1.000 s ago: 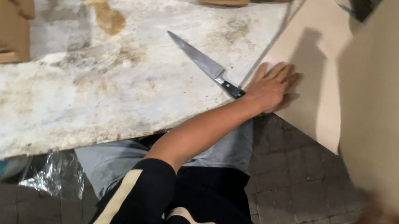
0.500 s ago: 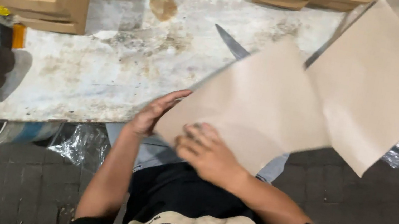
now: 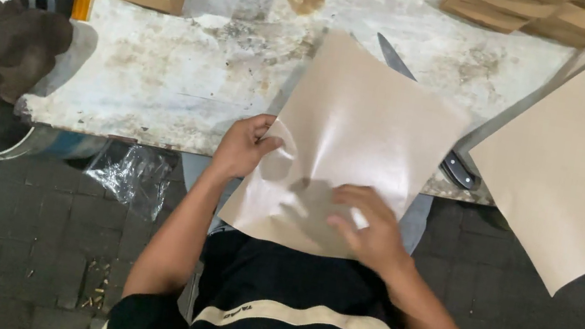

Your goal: Cutting paper liners and inserting them into small cardboard boxes at a production workbench.

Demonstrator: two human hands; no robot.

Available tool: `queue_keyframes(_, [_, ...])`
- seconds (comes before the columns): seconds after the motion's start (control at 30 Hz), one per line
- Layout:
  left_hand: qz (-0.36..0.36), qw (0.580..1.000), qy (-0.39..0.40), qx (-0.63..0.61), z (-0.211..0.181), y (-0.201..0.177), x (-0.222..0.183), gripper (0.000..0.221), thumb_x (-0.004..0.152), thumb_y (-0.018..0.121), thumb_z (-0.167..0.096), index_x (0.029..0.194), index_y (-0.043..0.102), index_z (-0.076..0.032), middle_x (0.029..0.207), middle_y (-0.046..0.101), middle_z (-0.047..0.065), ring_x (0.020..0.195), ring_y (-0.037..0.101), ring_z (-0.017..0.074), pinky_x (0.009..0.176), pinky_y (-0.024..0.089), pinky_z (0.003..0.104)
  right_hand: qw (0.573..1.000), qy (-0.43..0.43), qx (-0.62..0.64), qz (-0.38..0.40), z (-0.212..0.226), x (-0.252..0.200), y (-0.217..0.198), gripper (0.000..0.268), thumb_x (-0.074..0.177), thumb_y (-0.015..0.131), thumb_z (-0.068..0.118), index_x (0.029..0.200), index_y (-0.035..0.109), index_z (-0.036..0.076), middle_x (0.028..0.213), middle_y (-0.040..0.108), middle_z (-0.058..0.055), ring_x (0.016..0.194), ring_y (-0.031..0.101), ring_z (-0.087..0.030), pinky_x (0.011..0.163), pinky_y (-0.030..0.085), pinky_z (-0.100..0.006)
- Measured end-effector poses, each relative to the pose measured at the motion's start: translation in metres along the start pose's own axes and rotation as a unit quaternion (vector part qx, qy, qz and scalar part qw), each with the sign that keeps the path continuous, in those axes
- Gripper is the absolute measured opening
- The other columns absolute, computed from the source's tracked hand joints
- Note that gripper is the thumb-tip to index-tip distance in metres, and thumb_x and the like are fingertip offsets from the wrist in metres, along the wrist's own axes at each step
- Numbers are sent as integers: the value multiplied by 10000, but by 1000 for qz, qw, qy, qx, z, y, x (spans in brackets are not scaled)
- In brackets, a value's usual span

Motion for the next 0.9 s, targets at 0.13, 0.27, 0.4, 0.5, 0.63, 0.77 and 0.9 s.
queue_keyframes(0.13, [-36,999,8,-29,5,-16,-17,291,920,671,-59,1204,692,-117,1014,739,139,843,690,204,761,576,384,928,278,-192,-159,-59,-26,-66,342,839,819,228,1100,624,122,851,621,-103,720,611,-340,620,483,-441])
queue_keyframes(0.27, [-4,1000,12,-25,1,-22,-30,390,896,692,-45,1274,642,-130,1019,740,138,849,678,199,785,565,378,921,351,-99,-140,-74,-14,-62,485,946,706,200,1320,493,-23,1180,663,-199,1012,655,-373,805,515,-465])
queue_keyframes(0.4, [-41,996,-27,70,-31,-22,-25,561,866,755,-182,1359,551,-9,1127,685,258,1000,668,342,892,525,506,930,324,-147,-91,-79,25,-57,628,953,698,210,1394,408,-131,1211,636,-282,1001,661,-429,810,561,-508])
queue_keyframes(0.5, [-91,991,-23,100,-12,-22,0,489,959,655,-284,1348,566,-2,1157,675,246,1091,649,380,935,514,524,925,346,-140,-69,-76,46,-54,676,937,695,184,1406,371,-180,1190,640,-297,1049,644,-439,832,547,-509])
queue_keyframes(0.63, [-124,987,11,99,-7,-18,10,459,969,605,-170,1369,525,40,1220,643,268,1159,605,381,1006,466,528,920,377,-69,-85,-123,48,-54,679,927,728,246,1411,420,-117,1091,689,-168,996,674,-290,802,557,-411])
queue_keyframes(0.77, [-81,992,71,67,-23,-13,3,358,994,595,-146,1335,578,-39,1215,665,192,1158,601,306,1050,441,506,923,373,-47,-83,-160,47,-56,402,940,738,283,1223,632,18,1015,711,-129,930,685,-266,707,544,-397])
queue_keyframes(0.9, [-92,979,164,76,-16,-41,8,188,972,644,-119,1148,675,-61,1051,726,130,1036,647,229,978,475,491,941,276,74,-182,-132,68,-81,101,936,681,53,1027,699,90,815,610,-12,637,541,-69,552,452,-192])
Point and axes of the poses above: each hand's wrist, its own x-axis towards the middle knuckle, its own y-axis out of the palm, z = x × y, the point moved 4 cm from there along x, towards the middle knuckle
